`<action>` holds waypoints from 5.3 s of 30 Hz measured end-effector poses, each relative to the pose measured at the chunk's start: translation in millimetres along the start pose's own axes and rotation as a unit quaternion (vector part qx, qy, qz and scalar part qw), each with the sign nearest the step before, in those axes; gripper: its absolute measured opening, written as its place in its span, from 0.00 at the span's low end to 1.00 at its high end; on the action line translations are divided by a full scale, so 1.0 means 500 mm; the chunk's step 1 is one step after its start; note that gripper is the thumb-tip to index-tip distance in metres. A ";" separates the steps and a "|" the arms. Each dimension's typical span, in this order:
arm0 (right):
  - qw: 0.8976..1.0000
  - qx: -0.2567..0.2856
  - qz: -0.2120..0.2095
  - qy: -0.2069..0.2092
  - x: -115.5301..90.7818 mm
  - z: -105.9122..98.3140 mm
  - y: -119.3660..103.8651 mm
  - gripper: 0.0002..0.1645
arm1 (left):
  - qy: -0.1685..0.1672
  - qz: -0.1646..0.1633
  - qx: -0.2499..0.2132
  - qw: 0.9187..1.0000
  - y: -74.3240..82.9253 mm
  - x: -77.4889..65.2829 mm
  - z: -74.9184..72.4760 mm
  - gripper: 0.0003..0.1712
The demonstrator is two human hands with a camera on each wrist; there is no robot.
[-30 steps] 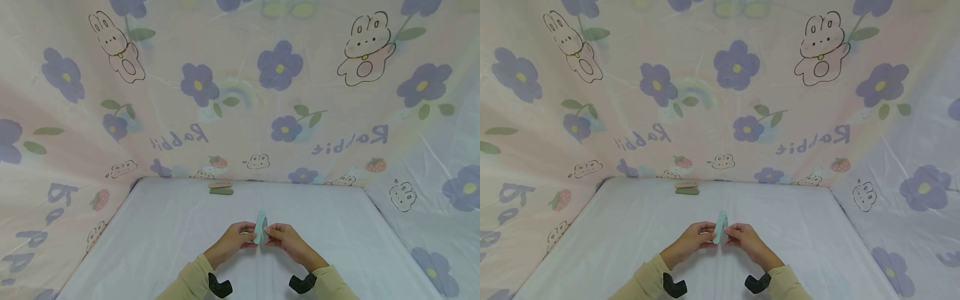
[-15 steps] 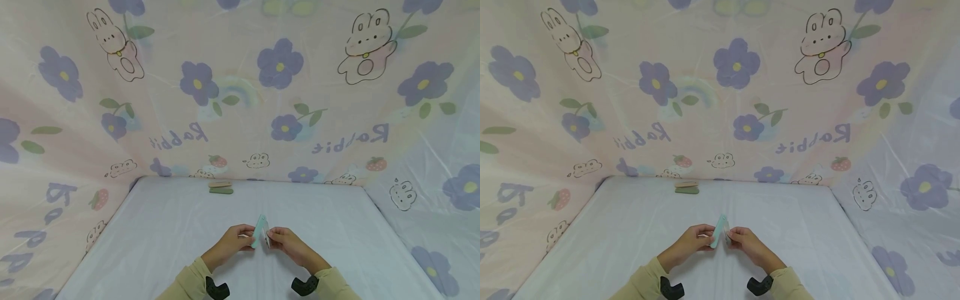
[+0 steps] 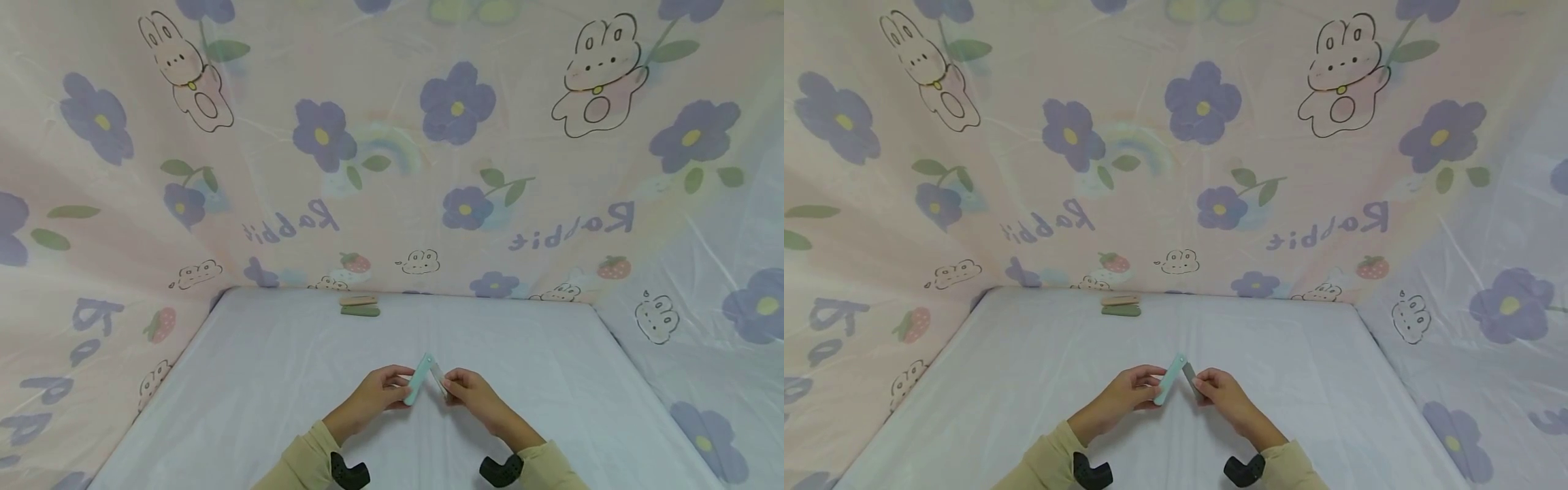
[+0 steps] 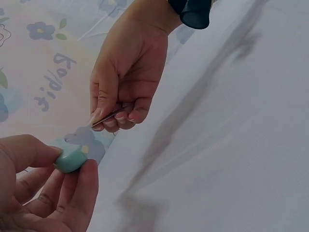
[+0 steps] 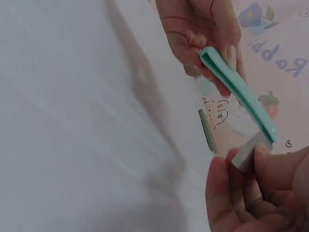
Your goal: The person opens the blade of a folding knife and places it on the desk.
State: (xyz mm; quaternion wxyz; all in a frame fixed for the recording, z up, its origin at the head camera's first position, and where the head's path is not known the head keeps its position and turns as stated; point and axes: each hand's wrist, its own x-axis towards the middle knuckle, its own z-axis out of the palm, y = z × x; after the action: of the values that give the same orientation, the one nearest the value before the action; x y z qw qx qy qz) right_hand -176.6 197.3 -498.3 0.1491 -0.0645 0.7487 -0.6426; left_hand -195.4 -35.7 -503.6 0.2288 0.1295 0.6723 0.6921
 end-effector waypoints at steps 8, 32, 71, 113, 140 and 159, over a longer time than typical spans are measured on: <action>0.997 -0.067 -0.021 0.028 -0.009 -0.003 -0.002 0.14 | -0.011 -0.011 -0.020 1.000 -0.006 -0.004 -0.015 0.19; 0.964 -0.248 -0.092 -0.027 -0.022 -0.023 0.023 0.07 | -0.095 -0.021 0.066 0.993 -0.012 -0.022 -0.052 0.16; 0.932 -0.280 -0.116 -0.198 -0.036 -0.032 0.010 0.06 | -0.274 -0.023 0.234 0.932 0.019 -0.029 -0.085 0.15; 0.997 -0.074 0.031 -0.019 0.025 -0.097 -0.020 0.16 | 0.034 -0.030 0.127 0.991 0.007 0.069 -0.113 0.15; 0.954 -0.272 -0.034 0.119 0.179 -0.126 0.037 0.06 | 0.103 0.012 0.212 0.972 0.001 0.185 -0.156 0.10; 0.947 -0.294 -0.012 0.125 0.194 -0.112 0.056 0.03 | 0.098 0.003 0.282 0.954 0.002 0.182 -0.149 0.09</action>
State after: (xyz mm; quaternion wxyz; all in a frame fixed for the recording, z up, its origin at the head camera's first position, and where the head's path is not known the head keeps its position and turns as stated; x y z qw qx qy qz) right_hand -283.0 226.9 -532.0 0.0212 -0.0338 0.9163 -0.3984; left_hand -310.4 -55.8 -518.9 0.1138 0.1218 0.8587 0.4846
